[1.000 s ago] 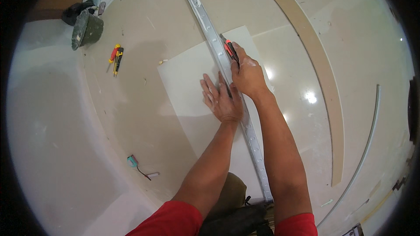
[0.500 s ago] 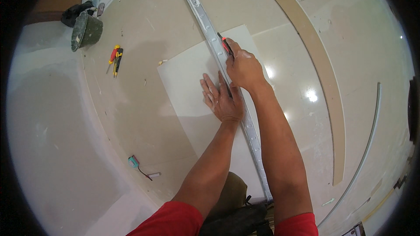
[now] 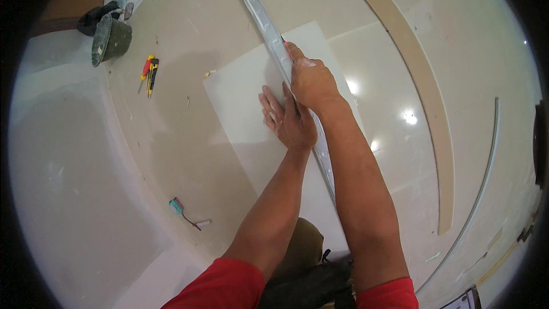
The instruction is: The person measures a sheet of drywall with a tape measure, marks it with a pencil, and then cuts it along a metal straightedge using a utility knife.
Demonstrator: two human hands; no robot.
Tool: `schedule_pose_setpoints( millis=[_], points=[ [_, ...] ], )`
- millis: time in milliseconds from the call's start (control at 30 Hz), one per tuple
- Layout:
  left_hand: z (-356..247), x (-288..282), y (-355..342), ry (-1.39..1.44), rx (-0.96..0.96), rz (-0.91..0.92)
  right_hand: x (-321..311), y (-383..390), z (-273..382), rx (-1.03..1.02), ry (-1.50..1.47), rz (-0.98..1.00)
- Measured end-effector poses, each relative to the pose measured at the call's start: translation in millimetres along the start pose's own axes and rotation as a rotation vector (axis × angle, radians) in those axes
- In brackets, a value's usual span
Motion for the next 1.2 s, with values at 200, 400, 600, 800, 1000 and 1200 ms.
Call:
schedule_pose_setpoints(
  millis=[200,400,600,800,1000,1200],
  points=[
    [4.5,-1.1,2.2,0.018,0.031,-0.053,4.5,23.4,-16.3,-0.039,-0.128,0.035],
    [3.7,-1.0,0.4,-0.022,0.02,-0.033,5.7,45.4,-33.4,-0.037,-0.125,0.078],
    [-1.8,-4.5,-0.3,0.085,-0.021,-0.04,6.3,70.9,-53.6,-0.052,-0.214,0.015],
    [2.5,-4.2,-4.2,0.063,-0.053,-0.066,8.0,100.6,-69.5,-0.017,-0.2,0.082],
    [-1.3,1.2,-2.4,0.096,-0.057,-0.082,15.9,136.8,-102.8,-0.01,-0.198,0.086],
    [-1.3,0.4,0.6,0.109,-0.039,-0.109,18.3,181.5,-122.7,0.075,-0.149,0.172]
  ],
)
Point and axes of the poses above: each hand's wrist, its own y-axis away from the middle knuckle, its own x-axis out of the palm, z = x × y, the point moved 3 cm from there along -y, towards the middle knuckle, and after that the axes turned 10 degrees about x, right-handed, at the moved point
